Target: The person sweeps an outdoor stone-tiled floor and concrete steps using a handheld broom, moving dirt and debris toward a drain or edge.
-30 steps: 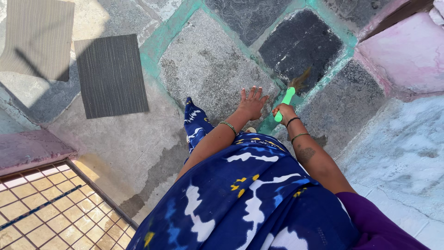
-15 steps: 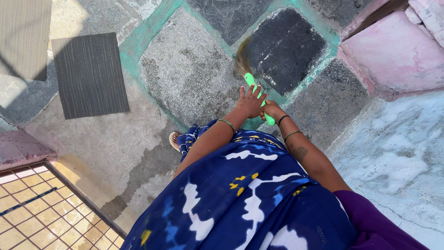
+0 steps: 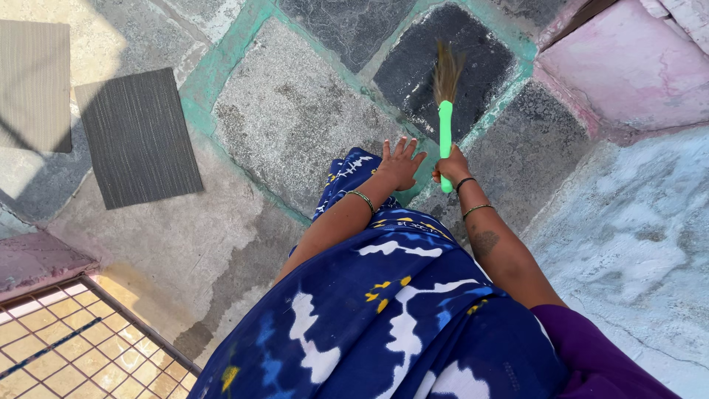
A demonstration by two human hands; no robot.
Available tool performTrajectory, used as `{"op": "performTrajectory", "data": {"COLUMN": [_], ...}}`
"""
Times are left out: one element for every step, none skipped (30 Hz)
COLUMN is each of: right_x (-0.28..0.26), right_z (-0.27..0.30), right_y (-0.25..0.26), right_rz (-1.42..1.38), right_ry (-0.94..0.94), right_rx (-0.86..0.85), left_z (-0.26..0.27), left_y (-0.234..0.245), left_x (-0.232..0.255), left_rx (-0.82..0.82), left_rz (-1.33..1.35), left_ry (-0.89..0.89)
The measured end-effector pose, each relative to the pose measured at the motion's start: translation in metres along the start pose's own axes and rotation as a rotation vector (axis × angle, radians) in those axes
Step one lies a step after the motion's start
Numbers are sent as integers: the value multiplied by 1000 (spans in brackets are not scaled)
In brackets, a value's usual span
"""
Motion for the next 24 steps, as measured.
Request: {"op": "performTrajectory", "data": {"right_x": [3,6,7,8,7,5,1,-3,-5,-8,-11,-14,-19,-26,-35,-40,-48,-56,-61,-65,-69,-73,-77,-83], "right_z": [-9,-17,-27,-35,-42,-50,-59,-66,-73,-81,-90,-98,-109,-121,-133,-140,-148,-156,-163,-169,-174,-182,-190,-198], "right_y": [8,16,23,31,37,40,42,44,45,42,37,31,24,16,10,6,2,-1,-1,-1,-2,1,4,5], "right_rz": [-2,40,80,78,155,231,228,288,352,352,384,416,415,503,588,586,718,849,850,747,643,642,819,997], "right_ry": [-1,-59,-113,-111,-113,-114,-112,-128,-149,-152,-59,34,29,75,127,127,257,388,390,436,480,482,467,451], "right_rx": [4,10,16,19,-39,-97,-97,-144,-191,-191,-230,-268,-270,-341,-409,-409,-424,-439,-439,-462,-488,-493,-545,-594], "left_z": [-6,-13,-20,-26,-32,-39,-45,-53,-61,-70,-79,-88,-97,-104,-111,-115,-119,-123,-128,-133,-138,-145,-153,-160], "left_y": [4,8,14,20,27,33,40,46,50,54,57,60,64,69,78,88,99,110,121,130,135,139,144,148], "left_x": [1,2,2,3,5,7,9,11,14,14,16,19,19,19,18,16,13,9,8,6,3,2,1,-1], "left_rx": [0,3,9,11,18,25,26,24,19,17,10,4,-2,19,43,41,4,-32,-31,-56,-85,-88,-56,-25], "left_rz": [-2,-5,-9,-12,-25,-38,-42,-47,-48,-47,-38,-29,-29,-30,-35,-37,-24,-11,-10,-17,-22,-20,-29,-38], "left_ry": [-4,-8,-10,-12,-20,-29,-28,-38,-51,-52,-61,-71,-72,-78,-84,-84,-52,-20,-19,-10,3,7,-2,-11]}}
Point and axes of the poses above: each hand's wrist, its own z-axis away from the middle knuckle, its own y-axis out of the back of the hand, x = y × z, the point moved 1 cm from there along -z, towards the middle knuckle, and after that the axes turned 15 degrees about y, right-handed, at the moved point
